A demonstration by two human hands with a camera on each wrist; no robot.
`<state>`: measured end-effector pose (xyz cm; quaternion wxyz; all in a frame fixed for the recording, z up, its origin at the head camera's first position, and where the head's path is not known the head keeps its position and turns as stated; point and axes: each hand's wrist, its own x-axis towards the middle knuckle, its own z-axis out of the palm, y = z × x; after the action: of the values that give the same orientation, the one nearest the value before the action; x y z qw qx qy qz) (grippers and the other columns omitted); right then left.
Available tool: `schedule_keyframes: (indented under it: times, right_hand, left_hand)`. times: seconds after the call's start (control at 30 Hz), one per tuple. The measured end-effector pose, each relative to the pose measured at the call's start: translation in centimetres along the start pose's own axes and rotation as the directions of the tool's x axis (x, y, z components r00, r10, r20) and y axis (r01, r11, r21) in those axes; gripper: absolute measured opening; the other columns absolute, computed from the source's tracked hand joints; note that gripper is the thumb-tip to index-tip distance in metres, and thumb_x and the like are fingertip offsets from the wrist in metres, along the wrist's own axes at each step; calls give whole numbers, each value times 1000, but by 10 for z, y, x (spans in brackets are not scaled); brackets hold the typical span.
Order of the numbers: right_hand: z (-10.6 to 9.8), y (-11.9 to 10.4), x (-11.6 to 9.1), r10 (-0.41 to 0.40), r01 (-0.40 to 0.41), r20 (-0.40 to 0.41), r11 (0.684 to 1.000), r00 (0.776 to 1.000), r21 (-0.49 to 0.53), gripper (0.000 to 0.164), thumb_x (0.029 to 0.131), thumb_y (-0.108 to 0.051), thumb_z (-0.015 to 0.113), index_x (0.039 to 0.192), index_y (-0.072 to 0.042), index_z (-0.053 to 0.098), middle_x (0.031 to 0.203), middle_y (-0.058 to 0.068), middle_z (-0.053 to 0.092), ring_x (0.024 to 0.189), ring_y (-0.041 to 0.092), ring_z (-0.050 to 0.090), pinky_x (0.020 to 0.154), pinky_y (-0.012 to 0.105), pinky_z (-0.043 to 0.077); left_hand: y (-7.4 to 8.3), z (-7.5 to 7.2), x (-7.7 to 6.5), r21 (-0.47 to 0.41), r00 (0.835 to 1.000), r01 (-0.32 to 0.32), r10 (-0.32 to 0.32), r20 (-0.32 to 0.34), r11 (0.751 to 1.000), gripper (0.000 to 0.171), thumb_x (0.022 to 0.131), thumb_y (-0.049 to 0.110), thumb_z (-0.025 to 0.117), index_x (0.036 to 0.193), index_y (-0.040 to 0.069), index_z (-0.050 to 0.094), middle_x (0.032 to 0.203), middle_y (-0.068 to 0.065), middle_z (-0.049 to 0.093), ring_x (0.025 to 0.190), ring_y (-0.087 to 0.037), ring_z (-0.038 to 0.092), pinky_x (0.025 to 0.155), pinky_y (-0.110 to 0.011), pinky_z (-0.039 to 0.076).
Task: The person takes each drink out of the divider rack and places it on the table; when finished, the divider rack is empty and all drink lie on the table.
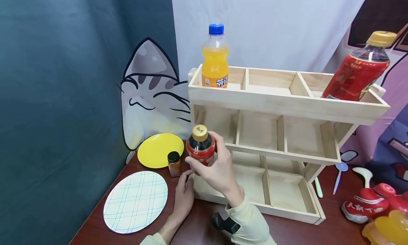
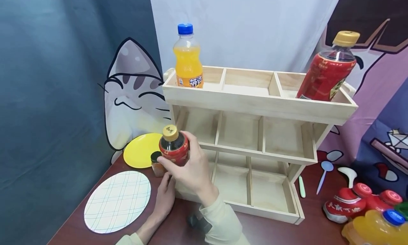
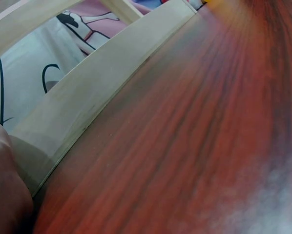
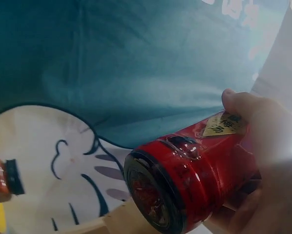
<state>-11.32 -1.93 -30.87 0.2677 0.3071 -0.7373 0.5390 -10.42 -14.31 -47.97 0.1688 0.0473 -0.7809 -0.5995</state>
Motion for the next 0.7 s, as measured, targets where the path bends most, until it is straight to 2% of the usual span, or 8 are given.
schedule_keyframes:
  times: [0.13, 0.27, 0.4, 0.53, 0.63, 0.7]
  right_hand:
    - [9, 0, -8, 29, -31, 40, 999, 999, 27, 76, 67, -38, 76, 130, -23, 36, 112, -4, 58, 99, 8, 55, 81, 28, 48]
    - [16, 1, -14, 63, -68, 62, 994, 996, 85, 71, 69, -35, 75, 128, -24, 37, 109, -5, 57, 97, 9, 55, 80, 29, 49]
    - [24, 5, -24, 91, -100, 77, 988, 993, 120, 68, 72, -34, 73, 129, -25, 36, 108, -5, 56, 94, 9, 56, 79, 29, 49]
    - [31, 12, -38, 110, -123, 91, 980, 990, 157, 67, 75, -30, 71, 131, -24, 34, 106, -4, 56, 90, 10, 57, 77, 29, 50]
    - [34, 17, -50, 121, -135, 99, 979, 988, 149, 66, 75, -29, 70, 130, -24, 33, 103, -4, 56, 88, 10, 57, 75, 29, 50]
    - [33, 22, -60, 114, -125, 94, 983, 989, 131, 67, 74, -28, 70, 130, -23, 34, 102, -4, 56, 87, 10, 57, 73, 28, 50]
  left_hand:
    - [4, -4, -4, -10, 1000, 8, -8, 2, 1000, 20, 95, 34, 39, 112, 37, 50, 111, 15, 54, 102, -3, 49, 85, -29, 41]
    - [19, -8, -9, -40, 1000, 8, -8, 7, 999, 22, 94, 30, 42, 113, 33, 52, 107, 10, 57, 99, -7, 51, 82, -25, 42]
    - [24, -7, -12, -54, 1000, -25, 24, -17, 998, 25, 93, 23, 48, 117, 30, 52, 106, 8, 57, 98, -7, 51, 82, -22, 43]
    - [14, -6, -10, -36, 988, -138, 135, -69, 990, 24, 88, 14, 56, 112, 19, 55, 96, 3, 57, 87, -6, 50, 75, -19, 43]
    - [-1, -3, -5, 50, 962, -249, 253, -106, 967, 29, 84, 8, 61, 111, 14, 54, 96, 2, 57, 87, -5, 51, 75, -19, 44]
    - [-7, -1, -4, 95, 947, -293, 302, -105, 951, 31, 83, 8, 61, 113, 13, 53, 97, 1, 58, 89, -7, 52, 76, -21, 44]
